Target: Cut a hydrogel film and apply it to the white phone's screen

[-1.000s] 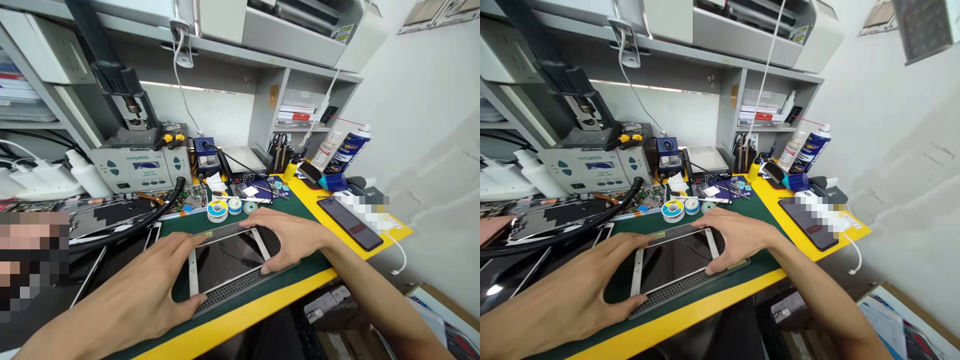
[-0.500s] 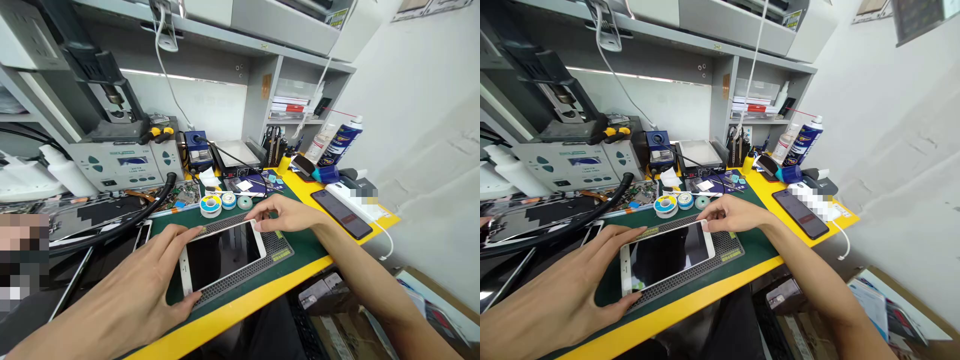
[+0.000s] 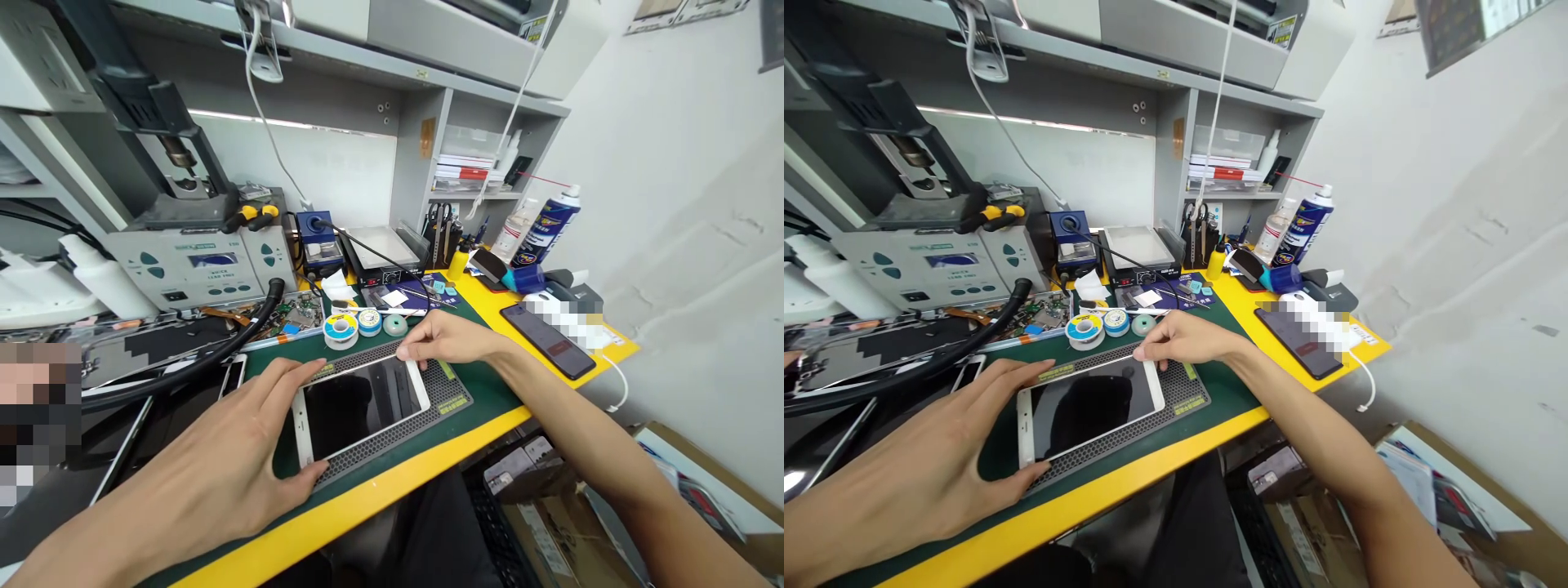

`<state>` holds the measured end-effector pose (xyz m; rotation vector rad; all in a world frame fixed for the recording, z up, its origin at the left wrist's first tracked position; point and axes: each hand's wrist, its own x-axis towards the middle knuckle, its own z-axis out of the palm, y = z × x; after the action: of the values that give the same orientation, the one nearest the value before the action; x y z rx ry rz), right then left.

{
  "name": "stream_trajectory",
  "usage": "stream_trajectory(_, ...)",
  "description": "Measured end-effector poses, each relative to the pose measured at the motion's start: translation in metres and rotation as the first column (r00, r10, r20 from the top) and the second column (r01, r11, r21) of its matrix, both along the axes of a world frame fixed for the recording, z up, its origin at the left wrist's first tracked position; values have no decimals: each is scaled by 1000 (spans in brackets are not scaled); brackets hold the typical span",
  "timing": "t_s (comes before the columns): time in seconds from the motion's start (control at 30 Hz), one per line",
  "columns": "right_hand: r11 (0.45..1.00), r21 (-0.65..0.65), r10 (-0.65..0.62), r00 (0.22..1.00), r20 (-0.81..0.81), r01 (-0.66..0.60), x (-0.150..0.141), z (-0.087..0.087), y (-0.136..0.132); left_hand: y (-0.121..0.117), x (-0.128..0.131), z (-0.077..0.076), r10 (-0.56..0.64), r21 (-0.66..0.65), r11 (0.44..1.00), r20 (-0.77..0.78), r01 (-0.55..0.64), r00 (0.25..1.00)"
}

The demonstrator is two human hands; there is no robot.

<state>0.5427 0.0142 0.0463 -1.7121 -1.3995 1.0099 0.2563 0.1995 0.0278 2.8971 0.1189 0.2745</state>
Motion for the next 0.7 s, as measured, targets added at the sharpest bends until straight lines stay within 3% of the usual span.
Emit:
stream_trajectory(0.2, 984, 104, -152, 988, 34, 148, 1, 6, -1, -1, 2, 5, -13, -56, 998, -35, 11, 999)
stream_trajectory(0.27, 950, 173, -270, 962, 40, 259, 11, 7, -2, 0, 2, 5, -10, -76, 997, -51, 6, 999)
stream_trajectory(0.33, 860, 291, -446, 894, 34, 418, 24, 7, -3, 2, 2, 3, -6, -78, 997, -58, 2, 998)
stream_trajectory(0.4, 728, 412, -608, 794, 17, 548, 37, 7, -3, 3, 3, 2, -4, -84, 996, -77, -3, 997)
stream_trajectory(0.47, 624, 495, -704, 710, 20, 605, 45, 7, -5, 3, 3, 1, -6, -98, 995, -102, -4, 995)
stream_trajectory(0.5, 598, 520, -728, 684, 35, 610, 46, 7, -5, 3, 4, 1, -6, -103, 995, -109, -6, 994)
stream_trajectory(0.53, 591, 536, -740, 670, 60, 604, 44, 7, -4, 3, 4, 1, -4, -107, 994, -112, -9, 994)
stream_trajectory(0.6, 628, 535, -725, 674, 139, 565, 35, 10, -1, 2, 3, 2, 1, -112, 994, -118, -15, 993)
stream_trajectory(0.7, 768, 455, -612, 725, 316, 451, 12, 21, 16, 0, 2, 8, 15, -123, 992, -144, -33, 990)
